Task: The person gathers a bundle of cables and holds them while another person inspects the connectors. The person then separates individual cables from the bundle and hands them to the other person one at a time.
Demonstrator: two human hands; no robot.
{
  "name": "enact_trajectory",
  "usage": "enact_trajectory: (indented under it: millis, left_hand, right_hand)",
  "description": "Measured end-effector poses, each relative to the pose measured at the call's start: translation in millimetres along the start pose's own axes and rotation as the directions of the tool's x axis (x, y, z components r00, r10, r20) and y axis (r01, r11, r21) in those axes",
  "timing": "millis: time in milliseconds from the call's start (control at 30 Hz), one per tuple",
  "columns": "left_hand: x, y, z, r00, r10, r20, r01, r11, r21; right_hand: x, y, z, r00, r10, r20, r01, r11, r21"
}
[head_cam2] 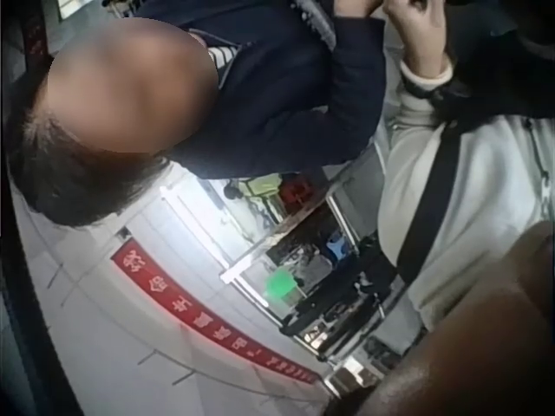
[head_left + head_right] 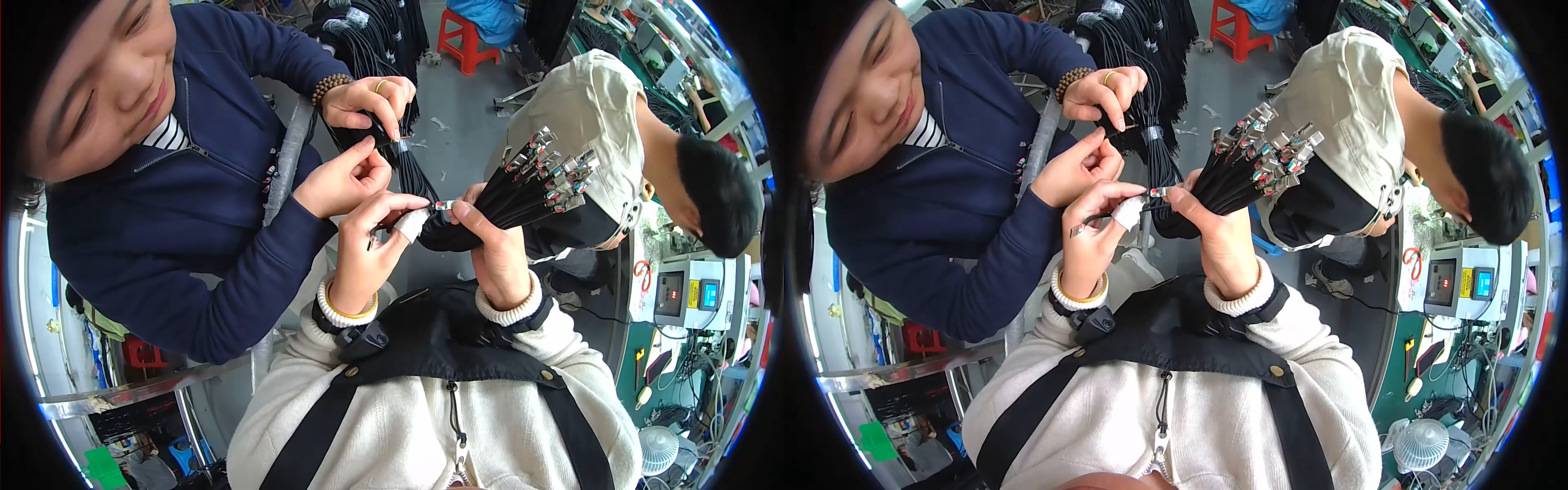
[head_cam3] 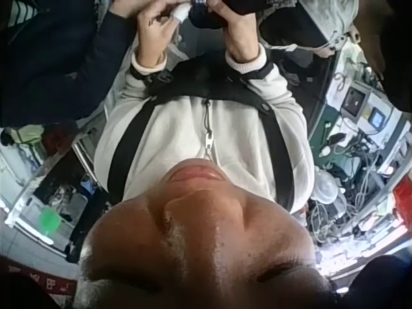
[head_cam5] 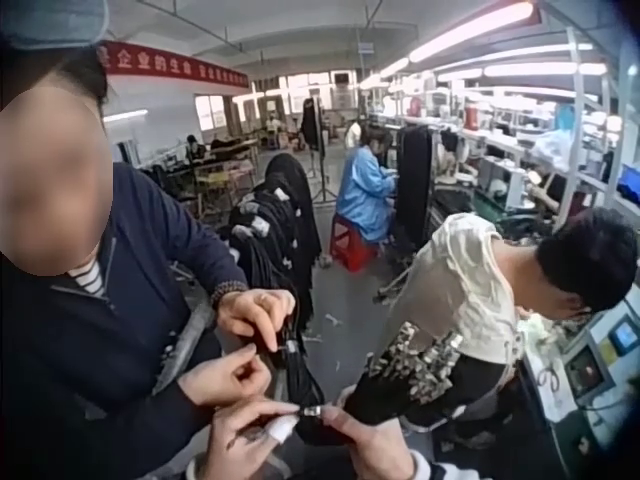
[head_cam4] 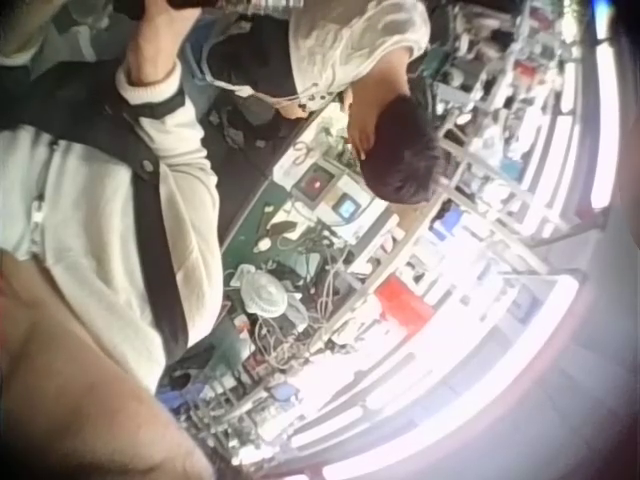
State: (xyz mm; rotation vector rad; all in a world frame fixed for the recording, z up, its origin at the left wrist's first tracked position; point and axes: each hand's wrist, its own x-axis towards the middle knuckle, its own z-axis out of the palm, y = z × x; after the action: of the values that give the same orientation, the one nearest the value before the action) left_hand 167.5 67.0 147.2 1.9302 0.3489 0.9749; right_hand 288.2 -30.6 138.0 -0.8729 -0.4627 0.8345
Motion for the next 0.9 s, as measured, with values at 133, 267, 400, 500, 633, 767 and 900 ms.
enact_trajectory:
  millis: [133, 267, 400, 500, 633, 767, 900]
  left_hand:
    - [22.1, -1.4, -16.7, 0.989, -0.054, 0.134, 0.058, 0.998, -0.027]
    - [28.2, -2.0, -26.4, 0.915, -0.295, 0.276, 0.365, 0.896, -0.254]
    - [28.5, -3.5, -22.5, 0.83, -0.387, 0.402, 0.538, 0.748, -0.39]
    - [25.6, -4.8, -16.3, 0.819, -0.387, 0.423, 0.559, 0.706, -0.436]
    - [21.2, -10.6, -10.9, 0.747, -0.411, 0.522, 0.656, 0.585, -0.478]
    - [20.0, -20.4, -4.7, 0.711, -0.393, 0.584, 0.698, 0.499, -0.514]
    - [20.3, -22.9, -3.3, 0.668, -0.414, 0.618, 0.744, 0.375, -0.553]
  right_hand:
    - [16.0, -1.4, 9.2, 1.0, 0.014, -0.011, -0.014, 1.0, 0.006]
    - [20.4, -3.2, 11.1, 0.999, 0.034, 0.012, -0.034, 0.999, 0.017]
    - [14.9, -4.0, 8.3, 0.999, 0.035, 0.025, -0.036, 0.999, 0.007]
    - [10.1, -5.8, 1.7, 0.998, 0.053, 0.046, -0.054, 0.998, 0.02]
    - [6.3, -6.3, -8.2, 0.995, 0.077, 0.067, -0.08, 0.996, 0.045]
    - [1.6, -4.4, -13.3, 0.992, 0.107, 0.066, -0.11, 0.993, 0.044]
    - [-0.6, -4.5, -12.7, 0.992, 0.107, 0.06, -0.109, 0.994, 0.029]
